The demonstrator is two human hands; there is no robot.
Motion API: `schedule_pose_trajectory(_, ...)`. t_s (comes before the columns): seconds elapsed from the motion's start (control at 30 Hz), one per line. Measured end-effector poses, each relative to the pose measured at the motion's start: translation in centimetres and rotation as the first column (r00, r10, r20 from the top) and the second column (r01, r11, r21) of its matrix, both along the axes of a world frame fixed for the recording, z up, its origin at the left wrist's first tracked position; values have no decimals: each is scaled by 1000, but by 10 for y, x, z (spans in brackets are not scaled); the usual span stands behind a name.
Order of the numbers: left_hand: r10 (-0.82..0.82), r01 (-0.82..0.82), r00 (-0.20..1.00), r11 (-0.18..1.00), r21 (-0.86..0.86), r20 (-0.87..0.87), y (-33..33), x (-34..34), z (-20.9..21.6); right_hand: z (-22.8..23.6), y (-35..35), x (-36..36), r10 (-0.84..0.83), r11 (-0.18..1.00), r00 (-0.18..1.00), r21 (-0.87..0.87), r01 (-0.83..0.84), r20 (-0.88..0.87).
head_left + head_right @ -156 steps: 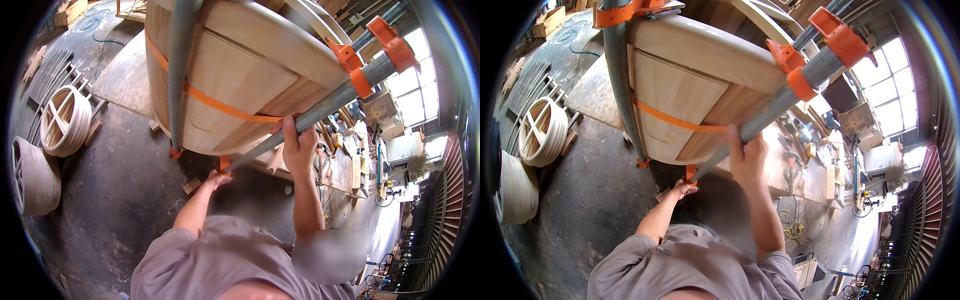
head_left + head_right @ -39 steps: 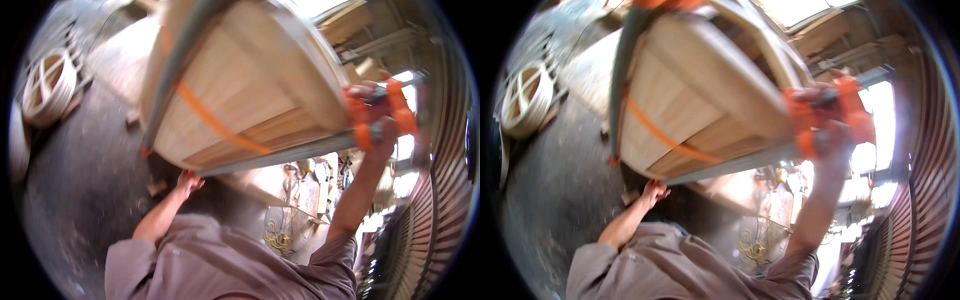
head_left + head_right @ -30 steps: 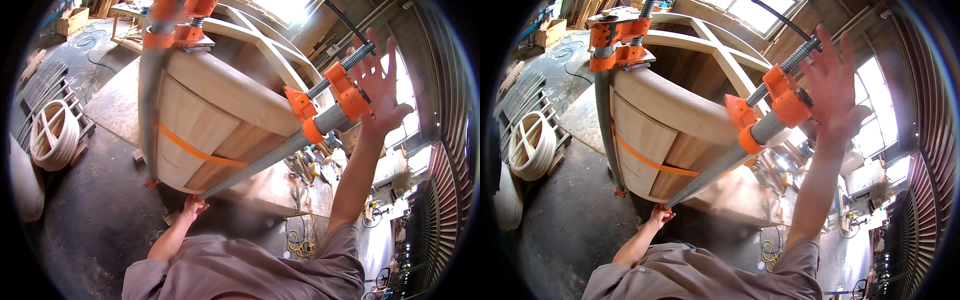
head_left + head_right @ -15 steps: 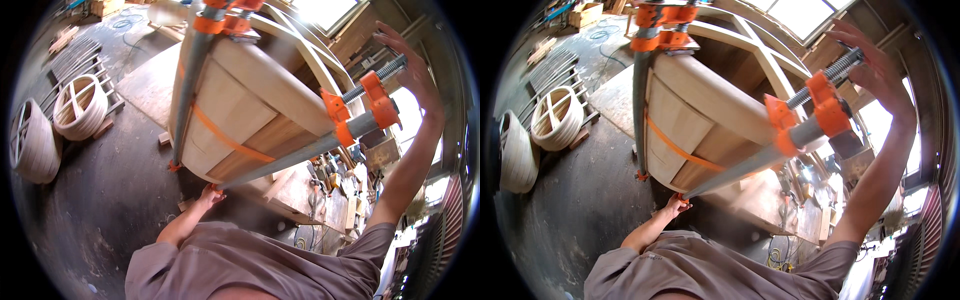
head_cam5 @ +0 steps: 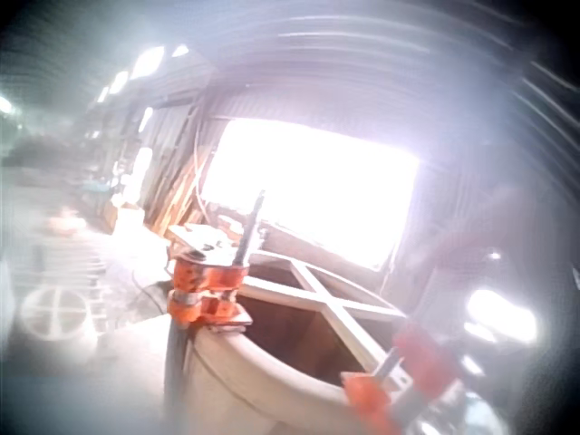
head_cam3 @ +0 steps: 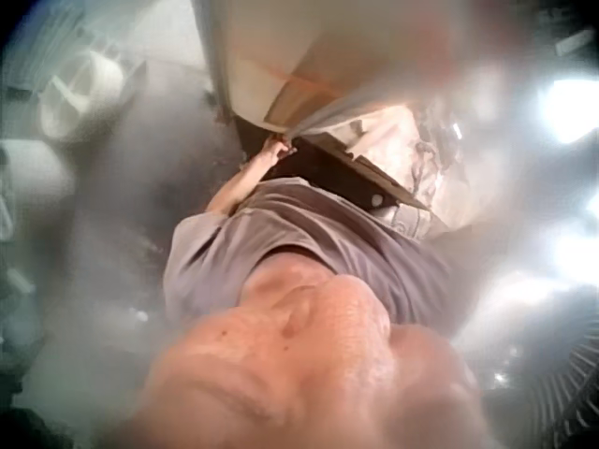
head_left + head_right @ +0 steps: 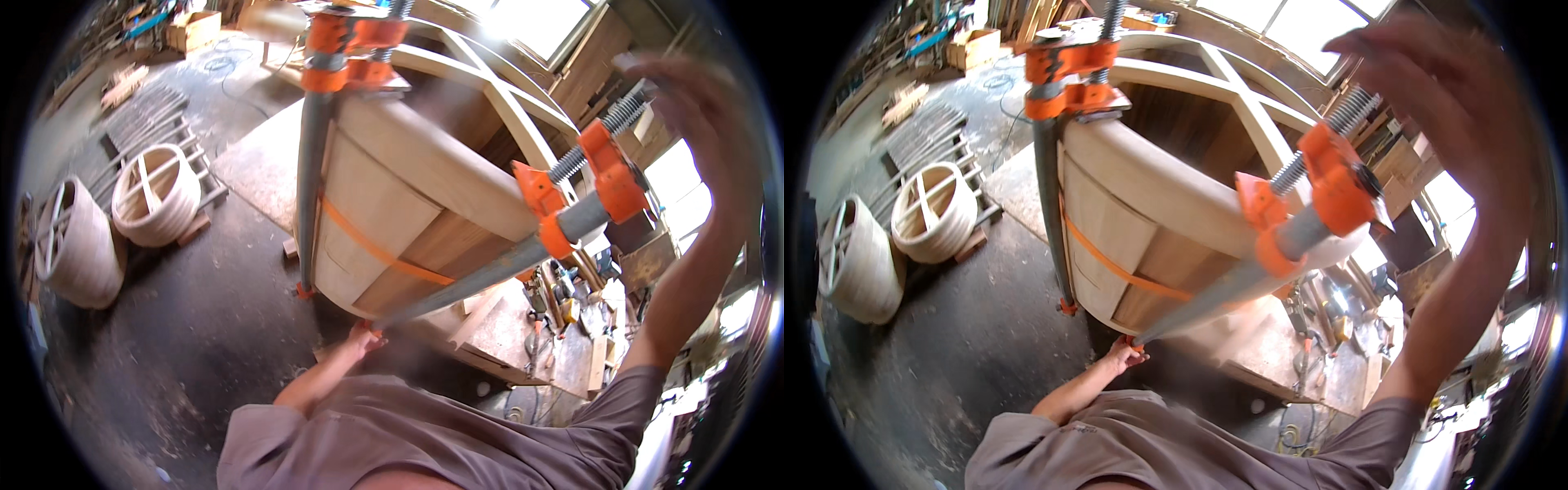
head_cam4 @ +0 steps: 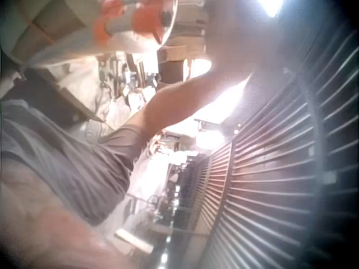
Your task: The person assembles a wooden basket by securing a curved wooden piece to the rim using a hammer and nails. They then attach and tighten multiple clamps around the basket's circumference to hold the structure together. Finally, they remove the clamps and an orange strap from the completed basket.
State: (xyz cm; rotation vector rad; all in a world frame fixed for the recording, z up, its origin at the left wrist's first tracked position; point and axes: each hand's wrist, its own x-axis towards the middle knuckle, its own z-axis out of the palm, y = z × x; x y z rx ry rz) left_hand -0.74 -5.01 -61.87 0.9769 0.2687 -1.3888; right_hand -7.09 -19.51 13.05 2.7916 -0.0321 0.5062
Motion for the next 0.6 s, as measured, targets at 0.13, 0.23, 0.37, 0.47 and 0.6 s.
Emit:
schedule_pose_trajectory(0.13, 72, -65, 996, 986, -152, 45, 7, 3, -11, -11, -25, 68, -56, 997, 994, 53, 61, -92)
schedule_pose_trajectory(0.23, 94, -92, 996, 977, -192, 1, 11, 7, -10, -22, -50, 87, 21, 990, 992, 143, -3, -124)
schedule_pose_trajectory(0.37, -66, 67, 998, 987, -149, 9, 8, 11, -13, -26, -64, 74, 123, 970, 989, 220, -102, -81)
schedule_pose_trajectory(0.47, -205, 227, 970, 957, -180, 133, -1, 8, -33, -21, -67, 59, 178, 960, 984, 227, -166, -32)
schedule_pose_trajectory(0.6, -134, 138, 990, 981, -138, 44, 16, 26, -50, -30, -62, 67, 299, 926, 952, 224, -304, 58)
